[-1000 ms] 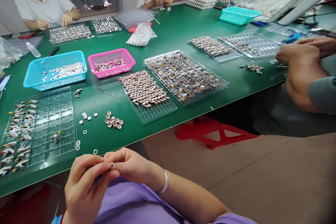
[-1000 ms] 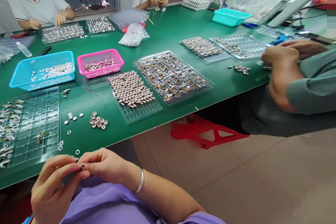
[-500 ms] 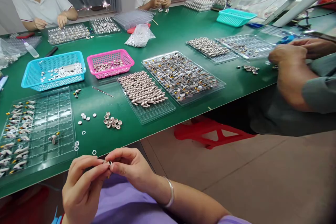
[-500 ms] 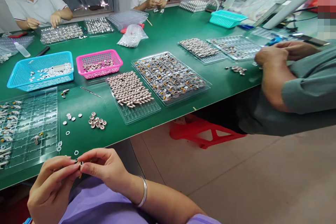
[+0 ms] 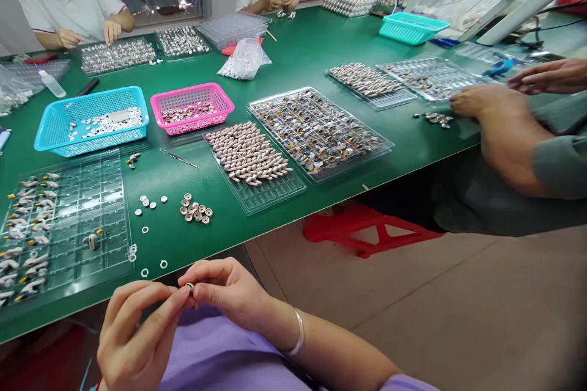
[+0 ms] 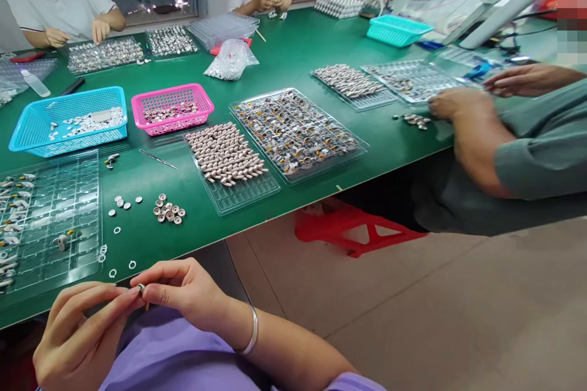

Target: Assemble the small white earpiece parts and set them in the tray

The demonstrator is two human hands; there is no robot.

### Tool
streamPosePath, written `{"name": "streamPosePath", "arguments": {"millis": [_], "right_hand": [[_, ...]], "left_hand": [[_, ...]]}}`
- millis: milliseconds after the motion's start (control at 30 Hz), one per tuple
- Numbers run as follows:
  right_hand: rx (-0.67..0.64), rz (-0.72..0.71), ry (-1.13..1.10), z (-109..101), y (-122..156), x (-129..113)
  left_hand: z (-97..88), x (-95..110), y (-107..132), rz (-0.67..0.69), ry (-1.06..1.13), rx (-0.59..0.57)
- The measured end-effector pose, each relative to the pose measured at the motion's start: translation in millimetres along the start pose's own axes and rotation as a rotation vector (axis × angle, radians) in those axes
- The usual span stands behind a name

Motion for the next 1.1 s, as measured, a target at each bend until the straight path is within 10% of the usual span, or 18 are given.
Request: {"name": "streamPosePath", "arguments": {"millis": [1100], "right_hand": [[0.051, 0.039, -0.090, 0.1, 0.3, 9.7]], "left_hand": [[-4.0, 6.3, 5.5, 0.034, -0.061, 0.023]]}}
Point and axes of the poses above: each hand's wrist, its own y-axis away from the middle knuckle, its own z-axis out of the palm, x = y × z, the point moved 10 cm from there along -y, towards the middle knuckle, and after that the axes turned 9 degrees about z, right-handed, at the moved point
